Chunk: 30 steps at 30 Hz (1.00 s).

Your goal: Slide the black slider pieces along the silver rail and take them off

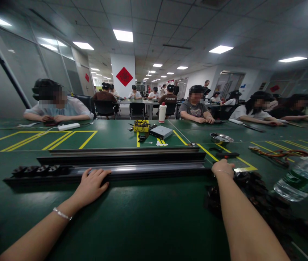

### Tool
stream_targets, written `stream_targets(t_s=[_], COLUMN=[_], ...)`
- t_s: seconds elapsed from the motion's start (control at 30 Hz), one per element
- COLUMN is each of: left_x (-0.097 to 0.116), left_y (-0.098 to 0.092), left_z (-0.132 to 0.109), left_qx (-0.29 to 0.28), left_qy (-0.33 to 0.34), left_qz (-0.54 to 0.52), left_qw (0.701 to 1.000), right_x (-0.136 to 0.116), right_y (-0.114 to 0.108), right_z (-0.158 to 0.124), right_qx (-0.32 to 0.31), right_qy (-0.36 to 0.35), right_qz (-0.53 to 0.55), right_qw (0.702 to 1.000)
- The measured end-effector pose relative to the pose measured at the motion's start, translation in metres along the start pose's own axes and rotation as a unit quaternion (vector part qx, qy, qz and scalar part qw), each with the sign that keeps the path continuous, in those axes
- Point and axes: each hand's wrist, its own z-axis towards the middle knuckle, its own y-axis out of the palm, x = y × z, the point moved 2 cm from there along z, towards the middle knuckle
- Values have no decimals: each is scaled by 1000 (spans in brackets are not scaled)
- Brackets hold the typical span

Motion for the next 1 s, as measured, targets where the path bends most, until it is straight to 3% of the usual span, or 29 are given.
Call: stream_targets(t_s=[0.1, 0.23, 0.3, 0.53, 0.63, 0.73, 0.8, 1.0], left_x=[0, -3, -4, -6, -5, -5, -4, -2], left_y=[0, 3, 5, 6, 5, 5, 5, 2], left_z=[0, 1, 1, 2, 2, 3, 3, 1], left_qx=[-1, -6, -7, -9, -9, -8, -9, -7], left_qy=[-2, 4, 7, 11, 10, 6, 5, 13], left_qz=[5, 11, 12, 5, 1, -5, -11, -14], left_qw=[1000, 1000, 1000, 1000, 1000, 1000, 1000, 1000], right_x=[9, 11, 12, 33, 47, 55, 57, 60], right_y=[-9, -24, -32, -57, -63, -66, -65, -51], right_z=[1, 3, 4, -18, -29, -31, -31, -28], right_qx=[-15, -32, -80, -218, -220, -158, -149, -220], right_qy=[10, -27, -71, -113, -134, -159, -162, -172], right_qz=[-11, -30, -52, -153, -190, -179, -181, -242], right_qw=[1000, 999, 993, 957, 947, 958, 959, 929])
